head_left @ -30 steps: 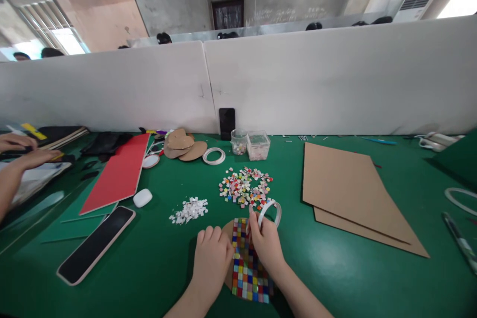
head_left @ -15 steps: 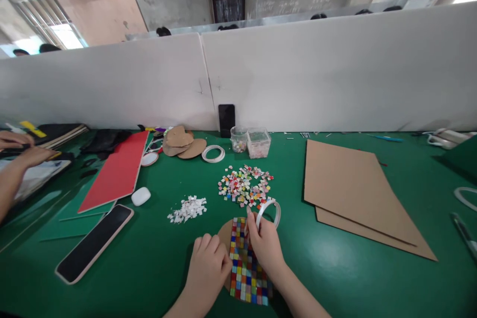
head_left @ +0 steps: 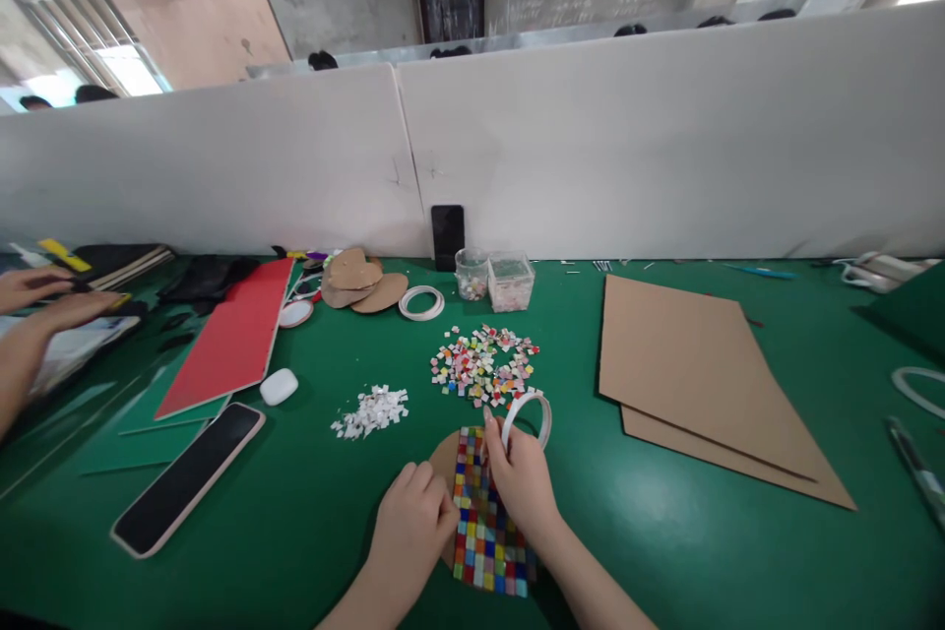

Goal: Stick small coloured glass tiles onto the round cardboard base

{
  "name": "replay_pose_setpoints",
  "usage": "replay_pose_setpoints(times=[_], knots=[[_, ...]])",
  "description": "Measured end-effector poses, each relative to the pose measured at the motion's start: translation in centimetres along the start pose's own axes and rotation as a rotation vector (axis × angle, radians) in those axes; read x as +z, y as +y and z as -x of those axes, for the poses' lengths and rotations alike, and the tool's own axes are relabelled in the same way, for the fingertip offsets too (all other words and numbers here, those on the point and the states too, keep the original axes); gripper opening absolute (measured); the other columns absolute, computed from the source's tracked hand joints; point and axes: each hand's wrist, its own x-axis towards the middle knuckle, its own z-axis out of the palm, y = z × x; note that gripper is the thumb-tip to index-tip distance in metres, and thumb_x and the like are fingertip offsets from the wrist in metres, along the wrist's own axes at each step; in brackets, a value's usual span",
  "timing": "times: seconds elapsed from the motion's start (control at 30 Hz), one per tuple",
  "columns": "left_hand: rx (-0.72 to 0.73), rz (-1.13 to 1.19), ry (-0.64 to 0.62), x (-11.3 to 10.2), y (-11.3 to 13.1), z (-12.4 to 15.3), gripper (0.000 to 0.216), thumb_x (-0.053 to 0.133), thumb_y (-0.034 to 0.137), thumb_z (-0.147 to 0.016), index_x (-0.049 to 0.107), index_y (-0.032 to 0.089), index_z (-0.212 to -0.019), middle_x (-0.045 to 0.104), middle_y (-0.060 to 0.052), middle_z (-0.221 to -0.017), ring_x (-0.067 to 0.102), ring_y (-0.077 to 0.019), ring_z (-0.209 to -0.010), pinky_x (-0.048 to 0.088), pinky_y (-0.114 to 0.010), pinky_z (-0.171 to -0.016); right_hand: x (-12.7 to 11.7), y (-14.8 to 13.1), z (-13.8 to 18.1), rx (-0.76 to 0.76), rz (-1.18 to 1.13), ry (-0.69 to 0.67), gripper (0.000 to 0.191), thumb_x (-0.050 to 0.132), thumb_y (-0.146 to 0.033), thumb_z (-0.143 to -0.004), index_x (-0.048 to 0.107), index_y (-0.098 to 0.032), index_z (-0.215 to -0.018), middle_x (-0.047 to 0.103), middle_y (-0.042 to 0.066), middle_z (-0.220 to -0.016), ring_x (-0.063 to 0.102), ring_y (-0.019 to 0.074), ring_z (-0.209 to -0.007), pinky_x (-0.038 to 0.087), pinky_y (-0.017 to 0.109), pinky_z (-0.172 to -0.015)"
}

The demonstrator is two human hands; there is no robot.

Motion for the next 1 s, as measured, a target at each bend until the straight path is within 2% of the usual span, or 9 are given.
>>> replay_pose_setpoints(times=[0.17,0.3,0.6,0.73,0.87,1.0], knots=[[0.007,-0.002,-0.083,0.0,-0.2,-0.1,0.019,0.043,0.004,-0.068,0.05,0.016,-0.055,0.051,-0.003,-0.061,0.049,-0.0163,-0.06,0.036,-0.026,-0.052,-0.1,-0.1,-0.1,-0.008,0.005,-0.015,0.043,0.029,-0.045,-0.089,0.037,-0.02,-0.056,0.038,-0.003,-0.043,0.036,0.0113,-0.038,0.02,0.023,-0.041],[0.009,-0.03,-0.104,-0.2,-0.2,-0.2,0.019,0.043,0.005,-0.069,0.051,0.016,-0.056,0.052,-0.003,-0.062,0.051,-0.0166,-0.061,0.037,-0.026,-0.053,0.1,-0.1,-0.3,-0.025,-0.01,-0.006,0.042,0.03,-0.045,-0.089,0.039,-0.02,-0.056,0.036,-0.004,-0.043,0.034,0.0107,-0.038,0.018,0.024,-0.041],[0.039,-0.115,-0.06,0.2,-0.5,-0.6,0.021,0.04,0.004,-0.071,0.052,0.016,-0.057,0.051,-0.003,-0.062,0.051,-0.0169,-0.06,0.035,-0.027,-0.053,-0.9,0.3,-0.6,0.055,-0.376,0.13,0.045,0.031,-0.051,-0.088,0.041,-0.019,-0.058,0.04,-0.004,-0.045,0.036,0.0085,-0.037,0.027,0.02,-0.037],[0.112,-0.08,-0.075,0.4,-0.9,-1.2,0.022,0.038,0.005,-0.072,0.05,0.016,-0.058,0.05,-0.002,-0.063,0.048,-0.0153,-0.059,0.033,-0.026,-0.053,-1.8,0.5,-1.1,0.046,-0.417,0.226,0.046,0.032,-0.053,-0.087,0.042,-0.019,-0.058,0.041,-0.004,-0.045,0.038,0.0092,-0.038,0.031,0.021,-0.038],[0.218,-0.022,-0.081,0.1,-1.4,-1.7,0.022,0.038,0.005,-0.074,0.049,0.016,-0.059,0.048,-0.002,-0.064,0.046,-0.0152,-0.06,0.031,-0.027,-0.055,-2.3,0.5,-1.5,0.063,-0.448,0.231,0.046,0.034,-0.055,-0.086,0.043,-0.019,-0.057,0.042,-0.004,-0.044,0.04,0.0096,-0.038,0.033,0.021,-0.039],[0.218,0.001,-0.084,0.0,-1.6,-1.7,0.02,0.039,0.005,-0.074,0.049,0.016,-0.06,0.047,-0.002,-0.065,0.045,-0.0156,-0.062,0.03,-0.027,-0.056,-2.6,0.2,-1.7,0.099,-0.534,0.261,0.047,0.035,-0.056,-0.084,0.042,-0.019,-0.057,0.04,-0.005,-0.043,0.037,0.0083,-0.035,0.031,0.02,-0.035]])
